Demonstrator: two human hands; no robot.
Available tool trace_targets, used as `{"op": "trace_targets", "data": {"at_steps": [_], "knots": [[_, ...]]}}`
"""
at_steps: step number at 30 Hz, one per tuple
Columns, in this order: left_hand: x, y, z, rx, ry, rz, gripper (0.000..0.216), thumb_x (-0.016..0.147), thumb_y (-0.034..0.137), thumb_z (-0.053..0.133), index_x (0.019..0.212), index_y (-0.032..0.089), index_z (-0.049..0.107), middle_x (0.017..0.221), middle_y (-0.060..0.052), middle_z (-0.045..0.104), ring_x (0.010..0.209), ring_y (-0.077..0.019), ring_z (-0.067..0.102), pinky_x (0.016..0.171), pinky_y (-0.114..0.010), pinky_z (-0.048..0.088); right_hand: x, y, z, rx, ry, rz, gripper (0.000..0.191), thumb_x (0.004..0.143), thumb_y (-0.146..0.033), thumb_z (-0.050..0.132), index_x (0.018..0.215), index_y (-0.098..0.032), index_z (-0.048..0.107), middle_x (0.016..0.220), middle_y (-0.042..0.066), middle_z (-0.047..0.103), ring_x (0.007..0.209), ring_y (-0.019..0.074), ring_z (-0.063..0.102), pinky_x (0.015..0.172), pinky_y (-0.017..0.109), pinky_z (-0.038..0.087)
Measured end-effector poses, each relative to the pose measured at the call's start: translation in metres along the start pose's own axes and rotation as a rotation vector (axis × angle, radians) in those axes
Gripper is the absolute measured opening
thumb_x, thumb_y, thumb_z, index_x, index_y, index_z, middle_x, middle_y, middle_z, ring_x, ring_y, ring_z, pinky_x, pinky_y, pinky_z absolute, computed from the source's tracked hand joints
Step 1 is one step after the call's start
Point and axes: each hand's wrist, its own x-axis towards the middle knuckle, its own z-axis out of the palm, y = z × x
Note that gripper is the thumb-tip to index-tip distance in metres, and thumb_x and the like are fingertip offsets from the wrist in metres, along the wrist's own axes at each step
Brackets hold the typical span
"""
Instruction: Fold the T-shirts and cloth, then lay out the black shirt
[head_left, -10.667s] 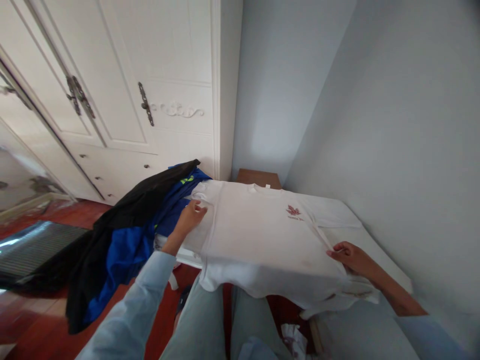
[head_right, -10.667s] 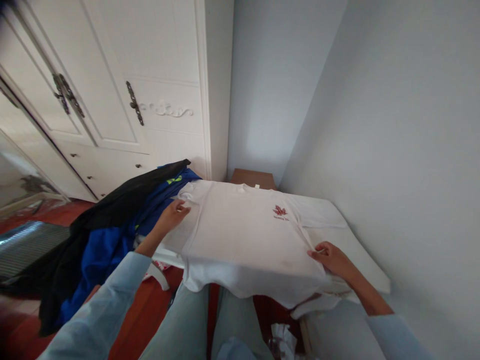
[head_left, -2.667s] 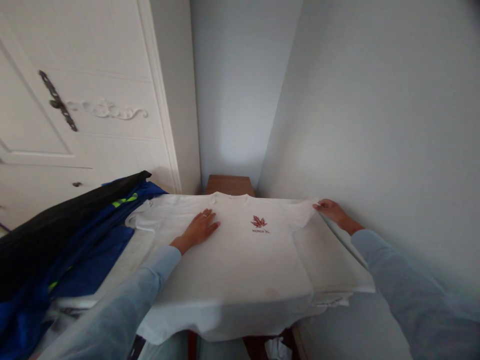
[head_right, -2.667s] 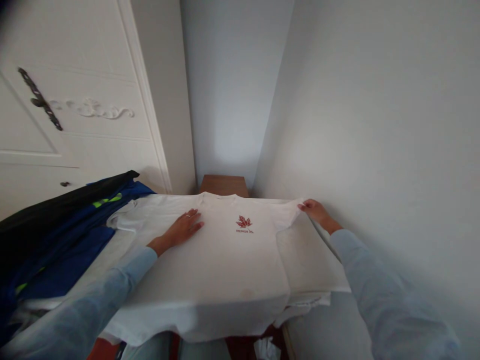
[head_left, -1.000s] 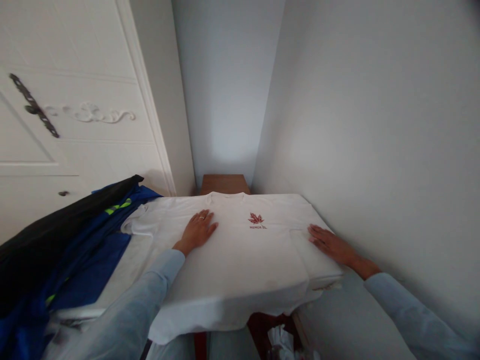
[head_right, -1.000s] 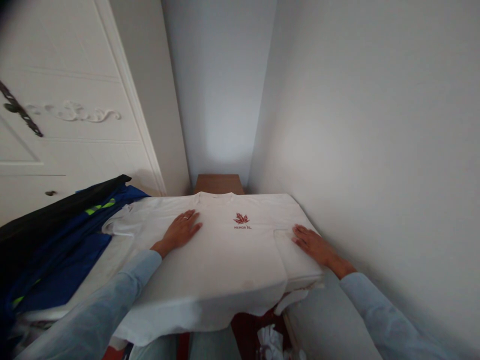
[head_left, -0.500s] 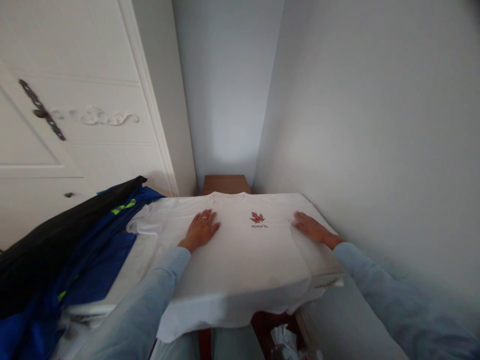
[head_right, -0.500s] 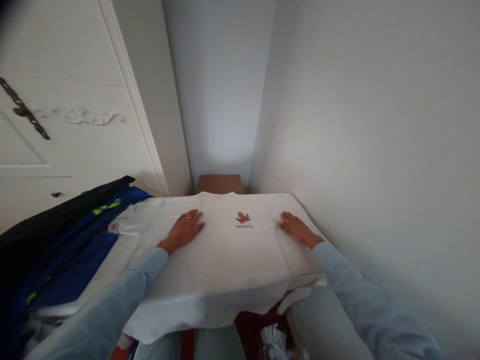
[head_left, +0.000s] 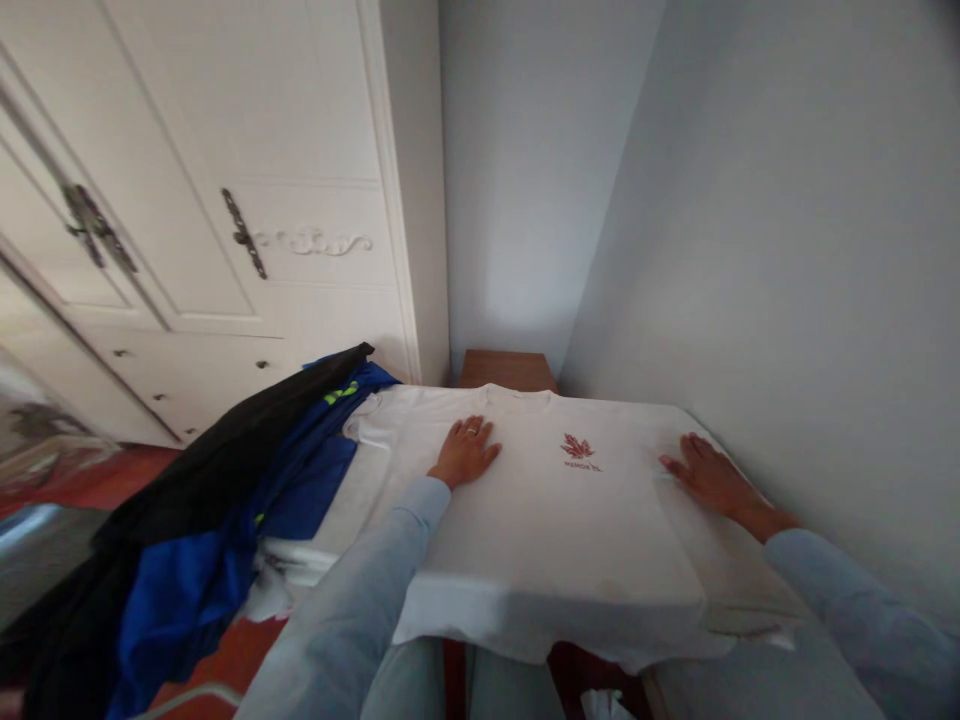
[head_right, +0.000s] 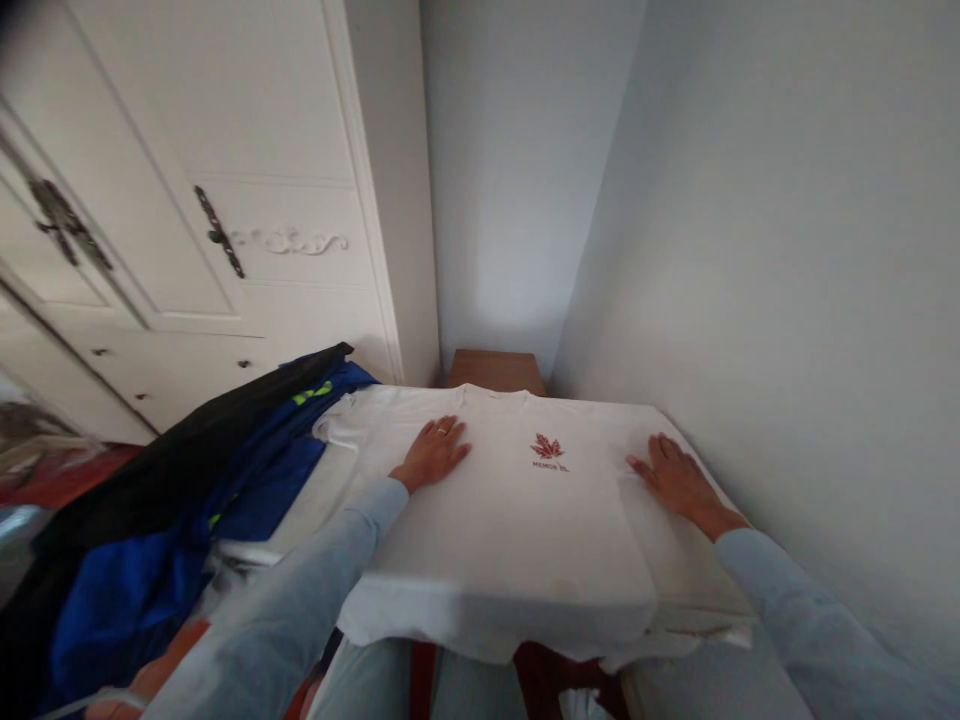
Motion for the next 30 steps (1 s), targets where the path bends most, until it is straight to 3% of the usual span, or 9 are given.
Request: {"op": "trace_targets", "data": {"at_steps": [3, 7, 10, 14, 17, 20, 24, 28, 30], "knots": [[-0.003, 0.002, -0.003, 0.001, 0.020, -0.006, 0.059, 0.101, 0.048, 0.037, 0.146, 0.013, 0.051, 0.155, -0.016, 0.045, 0.145, -0.0287, 0.039, 0.122, -0.043, 0.026, 0.014, -0.072, 0.000, 0.126, -0.098, -0.148, 0.079, 0.093, -0.064, 0.026, 0.147, -0.011, 0.048, 0.154, 0.018, 0.045, 0.145, 0.0333, 0.038, 0.119, 0.048, 0.036], [-0.006, 0.000, -0.009, -0.038, 0.098, -0.008, 0.045, 0.102, 0.040, 0.038, 0.131, 0.021, 0.065, 0.140, -0.010, 0.061, 0.133, -0.0204, 0.053, 0.116, -0.030, 0.036, 0.026, -0.169, -0.008, 0.261, -0.126, -0.408, 0.075, 0.095, -0.067, 0.025, 0.148, -0.018, 0.049, 0.158, 0.013, 0.041, 0.148, 0.0299, 0.034, 0.121, 0.049, 0.030], [-0.008, -0.017, -0.023, -0.017, 0.152, -0.080, 0.038, 0.101, 0.032, 0.040, 0.124, 0.022, 0.068, 0.133, -0.007, 0.066, 0.123, -0.0156, 0.059, 0.108, -0.024, 0.042, 0.031, -0.209, -0.007, 0.282, -0.146, -0.371, 0.073, 0.097, -0.065, 0.024, 0.148, -0.020, 0.049, 0.159, 0.014, 0.040, 0.147, 0.0328, 0.035, 0.117, 0.060, 0.033], [-0.016, -0.071, -0.055, 0.079, 0.160, -0.243, 0.033, 0.096, 0.022, 0.047, 0.119, 0.014, 0.069, 0.127, -0.014, 0.067, 0.118, -0.0239, 0.060, 0.103, -0.036, 0.046, 0.033, -0.217, 0.005, 0.271, -0.151, -0.310, 0.067, 0.097, -0.063, 0.027, 0.144, -0.023, 0.053, 0.156, 0.014, 0.044, 0.145, 0.0370, 0.038, 0.113, 0.066, 0.034], [-0.025, -0.121, -0.080, 0.164, 0.068, -0.353, 0.029, 0.090, 0.015, 0.049, 0.104, 0.008, 0.073, 0.115, -0.022, 0.070, 0.113, -0.0307, 0.064, 0.096, -0.043, 0.049, 0.032, -0.210, 0.010, 0.287, -0.141, -0.328, 0.067, 0.097, -0.064, 0.027, 0.144, -0.024, 0.053, 0.157, 0.012, 0.043, 0.145, 0.0361, 0.038, 0.114, 0.066, 0.032], [-0.034, -0.157, -0.094, 0.206, -0.031, -0.374, 0.025, 0.089, 0.018, 0.052, 0.097, 0.009, 0.074, 0.107, -0.023, 0.071, 0.107, -0.0324, 0.066, 0.093, -0.045, 0.050, 0.030, -0.204, 0.011, 0.293, -0.154, -0.324, 0.068, 0.096, -0.066, 0.026, 0.145, -0.027, 0.052, 0.158, 0.010, 0.042, 0.146, 0.0348, 0.037, 0.116, 0.065, 0.030], [-0.039, -0.176, -0.093, 0.233, -0.060, -0.376, 0.024, 0.088, 0.028, 0.058, 0.099, 0.014, 0.074, 0.115, -0.020, 0.070, 0.118, -0.0333, 0.062, 0.100, -0.045, 0.046, 0.029, -0.199, 0.009, 0.287, -0.171, -0.318, 0.070, 0.095, -0.069, 0.026, 0.146, -0.028, 0.051, 0.158, 0.009, 0.041, 0.147, 0.0343, 0.035, 0.118, 0.063, 0.028], [-0.031, -0.179, -0.084, 0.226, -0.020, -0.449, 0.039, 0.088, 0.043, 0.060, 0.110, 0.012, 0.070, 0.119, -0.021, 0.068, 0.121, -0.0365, 0.059, 0.102, -0.046, 0.045, 0.029, -0.194, 0.005, 0.286, -0.189, -0.332, 0.072, 0.095, -0.069, 0.026, 0.147, -0.026, 0.050, 0.159, 0.009, 0.040, 0.147, 0.0340, 0.035, 0.119, 0.062, 0.027], [-0.025, -0.180, -0.081, 0.206, 0.011, -0.505, 0.039, 0.088, 0.039, 0.060, 0.116, 0.012, 0.066, 0.120, -0.022, 0.067, 0.121, -0.0356, 0.060, 0.099, -0.044, 0.047, 0.029, -0.191, 0.004, 0.289, -0.195, -0.348, 0.073, 0.095, -0.069, 0.026, 0.148, -0.025, 0.049, 0.158, 0.010, 0.040, 0.147, 0.0332, 0.034, 0.120, 0.061, 0.026]]}}
